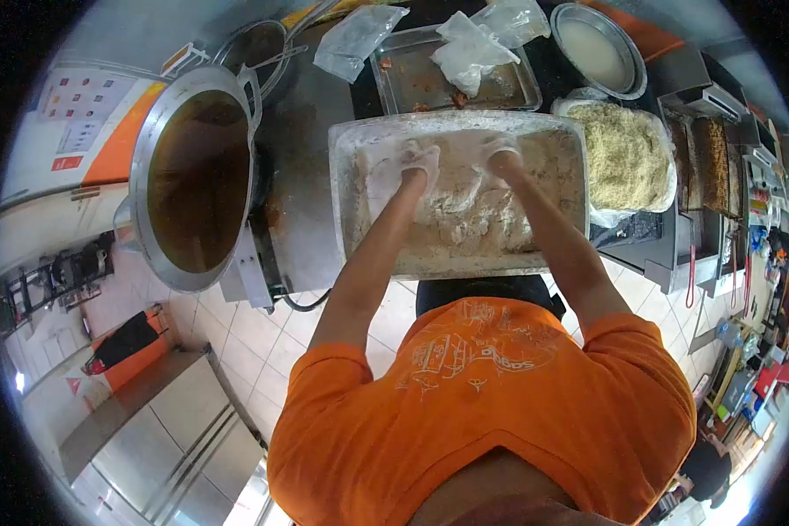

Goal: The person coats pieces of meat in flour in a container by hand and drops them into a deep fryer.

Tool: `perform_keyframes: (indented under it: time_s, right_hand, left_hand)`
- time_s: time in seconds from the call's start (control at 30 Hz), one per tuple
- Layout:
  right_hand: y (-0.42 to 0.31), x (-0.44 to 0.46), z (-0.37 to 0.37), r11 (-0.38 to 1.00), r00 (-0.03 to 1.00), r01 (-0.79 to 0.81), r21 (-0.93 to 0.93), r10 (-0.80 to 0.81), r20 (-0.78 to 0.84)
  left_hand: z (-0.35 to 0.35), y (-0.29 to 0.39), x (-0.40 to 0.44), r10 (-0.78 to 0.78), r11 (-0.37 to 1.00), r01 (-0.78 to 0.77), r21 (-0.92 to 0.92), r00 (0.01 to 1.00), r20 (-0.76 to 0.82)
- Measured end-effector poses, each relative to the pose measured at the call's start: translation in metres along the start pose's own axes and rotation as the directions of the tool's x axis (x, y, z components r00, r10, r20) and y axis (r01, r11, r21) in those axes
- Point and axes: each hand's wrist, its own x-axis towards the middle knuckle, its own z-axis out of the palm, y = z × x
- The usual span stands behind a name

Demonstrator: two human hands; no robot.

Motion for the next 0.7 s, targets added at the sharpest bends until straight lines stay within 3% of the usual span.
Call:
perform_keyframes:
  time_s: [0.03, 0.07, 0.1, 0.13, 0.17, 0.2, 0.23, 0.27, 0.3, 0.33, 0.37, 0.4, 0.43, 0.47, 0.5, 0.53, 0.57, 0.6, 0.63, 0.67, 0.7]
  right_hand:
    - [-0.002, 0.006, 0.022, 0.912, 0.97, -0.21, 0.353, 0.24, -0.042]
    - [-0.014, 0.003, 0.001, 0.911, 0.969, -0.211, 0.354, 0.244, -0.05]
    - [-0.038, -0.006, -0.036, 0.896, 0.99, -0.025, 0.444, 0.083, -0.112]
    - [-0.05, -0.015, -0.059, 0.843, 0.98, 0.159, 0.514, -0.073, -0.183]
    - [-0.041, -0.02, -0.06, 0.846, 0.982, 0.153, 0.511, -0.07, -0.178]
    - [-0.033, -0.025, -0.061, 0.611, 0.907, 0.411, 0.676, -0.2, -0.371]
    - [-0.03, -0.028, -0.06, 0.289, 0.781, 0.624, 0.726, -0.247, -0.574]
    - [-0.036, -0.033, -0.08, 0.286, 0.784, 0.621, 0.73, -0.246, -0.571]
    - [-0.05, -0.042, -0.121, 0.736, 0.825, 0.558, 0.383, -0.544, -0.155]
    - [-0.059, -0.048, -0.142, 0.813, 0.809, 0.553, -0.182, -0.471, 0.353]
    - [-0.062, -0.056, -0.118, 0.865, 0.864, 0.495, 0.082, -0.5, 0.061]
    - [-0.061, -0.061, -0.097, 0.863, 0.861, 0.498, 0.087, -0.504, 0.069]
    - [-0.089, -0.085, -0.142, 0.933, 0.932, 0.268, 0.24, -0.315, 0.181]
    - [-0.105, -0.098, -0.167, 0.935, 0.94, 0.008, 0.355, -0.128, 0.317]
    - [-0.107, -0.082, -0.114, 0.988, 0.957, 0.138, 0.072, -0.152, 0.247]
    - [-0.11, -0.076, -0.104, 0.987, 0.957, 0.144, 0.07, -0.157, 0.244]
    - [-0.113, -0.074, -0.099, 0.995, 0.98, 0.048, 0.089, -0.065, 0.189]
    - [-0.115, -0.07, -0.094, 0.993, 0.991, -0.044, 0.113, 0.029, 0.133]
    - [-0.109, -0.057, -0.079, 0.998, 0.993, 0.012, 0.064, -0.02, 0.116]
    - [-0.105, -0.051, -0.083, 0.998, 0.993, 0.015, 0.067, -0.023, 0.115]
    - [-0.1, -0.046, -0.087, 0.99, 0.977, 0.137, 0.016, -0.138, 0.161]
  left_hand:
    - [0.008, 0.0, 0.008, -0.311, 0.867, 0.411, -0.282, 0.889, 0.337]
    - [0.01, 0.003, 0.014, -0.303, 0.87, 0.403, -0.283, 0.892, 0.336]
    - [0.012, 0.004, 0.018, -0.188, 0.852, 0.421, -0.312, 0.801, 0.569]
    - [0.015, 0.005, 0.018, -0.052, 0.828, 0.452, -0.33, 0.649, 0.759]
    - [0.01, 0.011, 0.01, -0.048, 0.826, 0.455, -0.333, 0.645, 0.763]
    - [0.002, 0.012, 0.001, 0.18, 0.975, -0.222, -0.024, 0.718, 0.672]
    - [-0.014, 0.017, -0.014, 0.413, 0.568, -0.75, 0.34, 0.617, 0.67]
    - [-0.044, 0.032, -0.034, 0.408, 0.57, -0.748, 0.34, 0.617, 0.672]
    - [-0.083, 0.058, -0.059, 0.383, 0.635, -0.706, 0.314, 0.641, 0.666]
    - [-0.103, 0.07, -0.075, 0.354, 0.697, -0.658, 0.286, 0.662, 0.661]
    - [-0.101, 0.064, -0.083, 0.345, 0.702, -0.652, 0.285, 0.662, 0.665]
    - [-0.093, 0.057, -0.09, 0.156, 0.866, -0.424, 0.266, 0.734, 0.662]
    - [-0.084, 0.049, -0.094, -0.042, 0.956, -0.161, 0.244, 0.751, 0.659]
    - [-0.065, 0.032, -0.096, -0.046, 0.957, -0.155, 0.244, 0.752, 0.658]
    - [-0.042, 0.01, -0.094, 0.09, 0.927, -0.276, 0.256, 0.822, 0.562]
    - [-0.03, -0.001, -0.09, 0.234, 0.877, -0.389, 0.282, 0.858, 0.457]
    - [-0.033, 0.007, -0.086, 0.231, 0.879, -0.384, 0.283, 0.862, 0.45]
    - [-0.037, 0.015, -0.081, 0.13, 0.934, -0.258, 0.246, 0.89, 0.437]
    - [-0.04, 0.021, -0.075, 0.027, 0.97, -0.128, 0.208, 0.903, 0.43]
    - [-0.035, 0.011, -0.069, 0.025, 0.969, -0.126, 0.211, 0.904, 0.427]
    - [-0.03, 0.001, -0.063, 0.098, 0.939, -0.223, 0.262, 0.904, 0.417]
